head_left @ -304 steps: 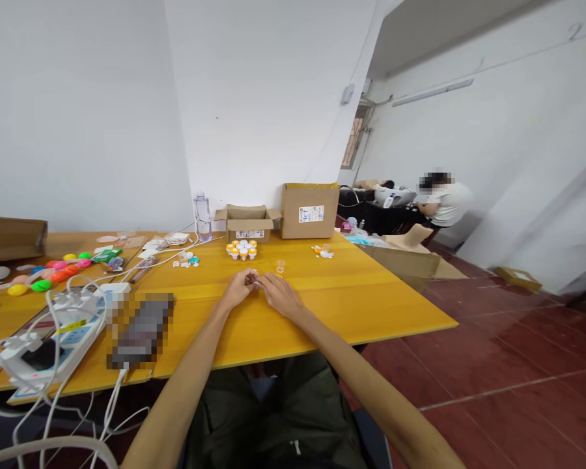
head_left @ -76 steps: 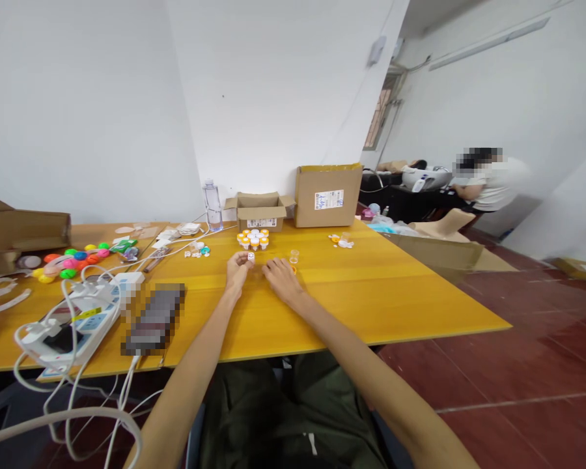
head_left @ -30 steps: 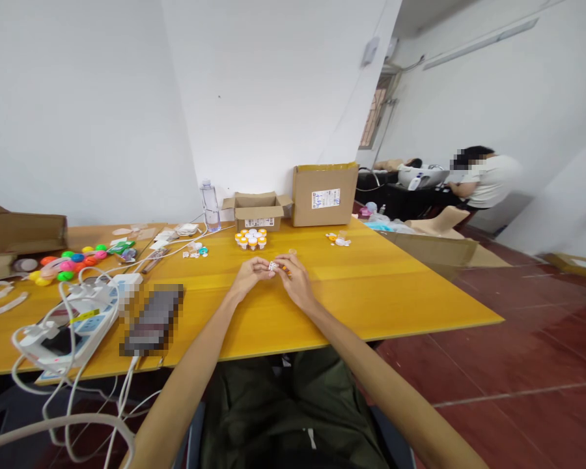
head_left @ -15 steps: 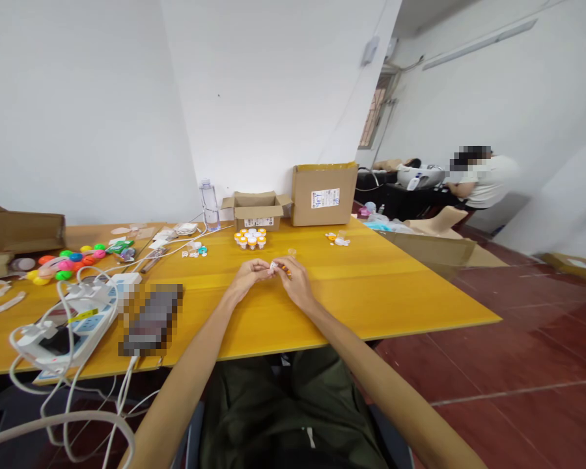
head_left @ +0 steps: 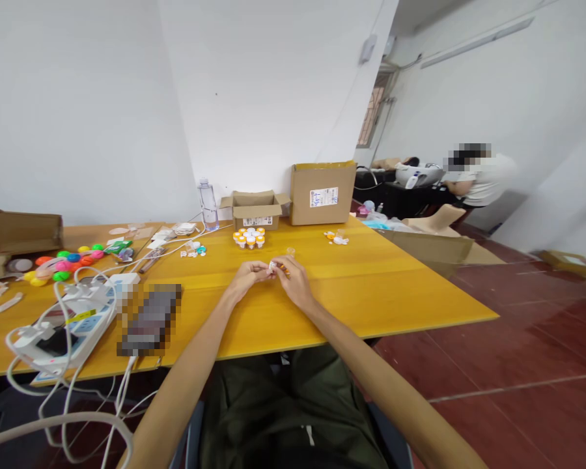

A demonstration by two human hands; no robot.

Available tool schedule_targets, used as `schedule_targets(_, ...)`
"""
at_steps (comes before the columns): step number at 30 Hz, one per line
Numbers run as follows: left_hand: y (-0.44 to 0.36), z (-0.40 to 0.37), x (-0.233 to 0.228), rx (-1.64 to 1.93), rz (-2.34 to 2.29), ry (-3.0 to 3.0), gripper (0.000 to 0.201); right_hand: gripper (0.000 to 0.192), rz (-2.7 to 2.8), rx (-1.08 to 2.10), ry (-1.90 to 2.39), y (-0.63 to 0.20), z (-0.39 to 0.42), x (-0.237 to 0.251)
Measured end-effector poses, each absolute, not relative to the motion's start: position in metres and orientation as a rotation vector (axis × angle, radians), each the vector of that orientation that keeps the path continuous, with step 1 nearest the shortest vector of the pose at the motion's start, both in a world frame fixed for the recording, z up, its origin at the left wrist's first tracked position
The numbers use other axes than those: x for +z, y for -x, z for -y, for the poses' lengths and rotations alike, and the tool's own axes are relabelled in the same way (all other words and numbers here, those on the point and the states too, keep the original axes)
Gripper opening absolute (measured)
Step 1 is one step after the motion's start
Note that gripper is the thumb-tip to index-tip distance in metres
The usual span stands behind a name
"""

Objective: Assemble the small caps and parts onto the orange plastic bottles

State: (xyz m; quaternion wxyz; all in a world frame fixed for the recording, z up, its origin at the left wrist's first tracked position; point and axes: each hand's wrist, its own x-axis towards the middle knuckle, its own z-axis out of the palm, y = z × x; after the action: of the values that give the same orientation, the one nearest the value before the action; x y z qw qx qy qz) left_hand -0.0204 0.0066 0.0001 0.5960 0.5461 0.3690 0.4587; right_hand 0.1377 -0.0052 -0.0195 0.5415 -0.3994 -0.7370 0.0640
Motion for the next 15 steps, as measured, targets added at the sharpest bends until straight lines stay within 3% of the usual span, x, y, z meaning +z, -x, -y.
schedule_targets(15,0.0195,-0.0051,0.0042,1.062,-0.86,-1.3,0.028,0.019,1.711,0.17,0.915,-0.1361,0.0078,-0.018)
